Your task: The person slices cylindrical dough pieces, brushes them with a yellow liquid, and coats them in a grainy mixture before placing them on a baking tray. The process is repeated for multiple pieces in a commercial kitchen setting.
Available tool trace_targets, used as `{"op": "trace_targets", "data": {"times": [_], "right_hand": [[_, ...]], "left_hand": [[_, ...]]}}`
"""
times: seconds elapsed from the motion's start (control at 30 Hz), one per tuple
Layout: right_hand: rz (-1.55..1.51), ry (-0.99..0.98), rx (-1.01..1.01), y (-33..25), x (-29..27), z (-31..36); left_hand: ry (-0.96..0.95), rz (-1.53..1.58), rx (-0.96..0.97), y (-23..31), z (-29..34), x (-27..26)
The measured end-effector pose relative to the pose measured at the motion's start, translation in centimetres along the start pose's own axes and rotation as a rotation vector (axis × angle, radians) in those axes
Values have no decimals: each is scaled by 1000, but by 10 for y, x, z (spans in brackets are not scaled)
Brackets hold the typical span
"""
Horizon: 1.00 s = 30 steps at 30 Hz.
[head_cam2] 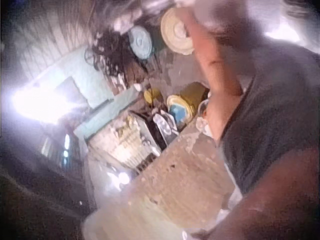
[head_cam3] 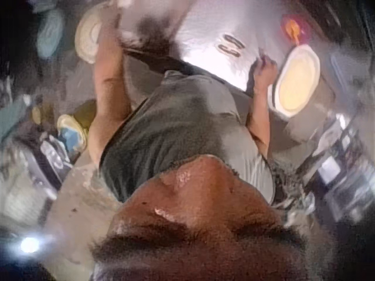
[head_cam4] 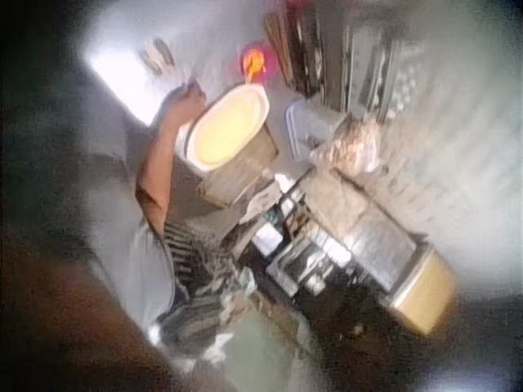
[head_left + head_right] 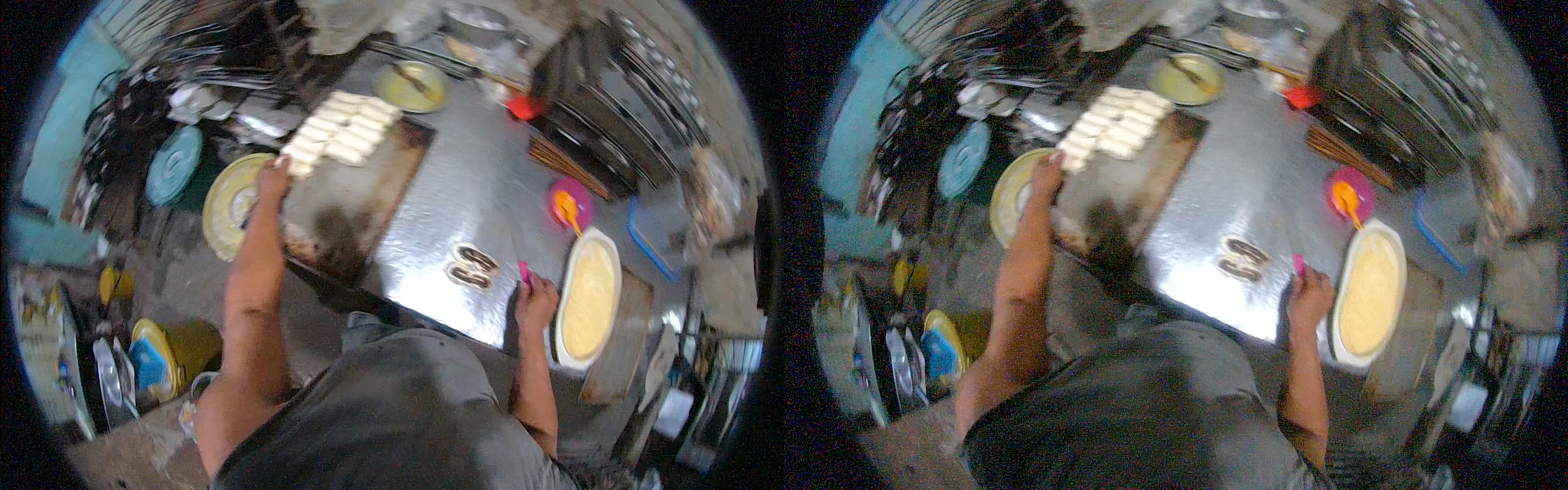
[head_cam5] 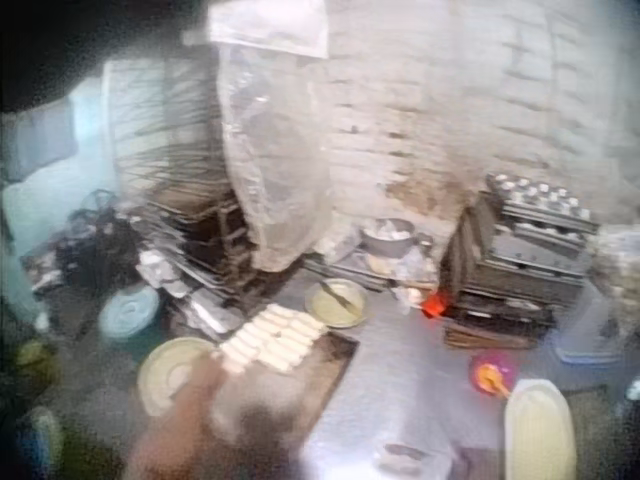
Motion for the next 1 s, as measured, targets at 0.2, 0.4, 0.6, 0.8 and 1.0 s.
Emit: {"op": "trace_targets", "data": {"times": [0.2, 0.4, 0.6, 0.8, 1.0], "right_hand": [[-68, -163, 140, 11, -6, -1], [-321, -16, 227, 13, 24, -24], [-512, -20, 421, 16, 26, -39], [-1451, -383, 1002, 4, -15, -46], [-1260, -185, 746, 1, -4, -52]], "left_hand": [[130, 337, 96, 26, 38, -17], [-31, 719, 231, 176, 147, -30], [-446, 912, 300, 252, 242, 32], [-818, 1137, 115, 281, 311, 48], [-1129, 982, 119, 317, 361, 22]]}}
Point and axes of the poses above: each hand's wrist, its own z-axis away from the middle knuckle, its own x-axis out of the palm, y = z × x, the point moved 1 cm from there along -z, towards the middle knuckle, and after that the axes turned 12 degrees about y, right-handed, at the moved point
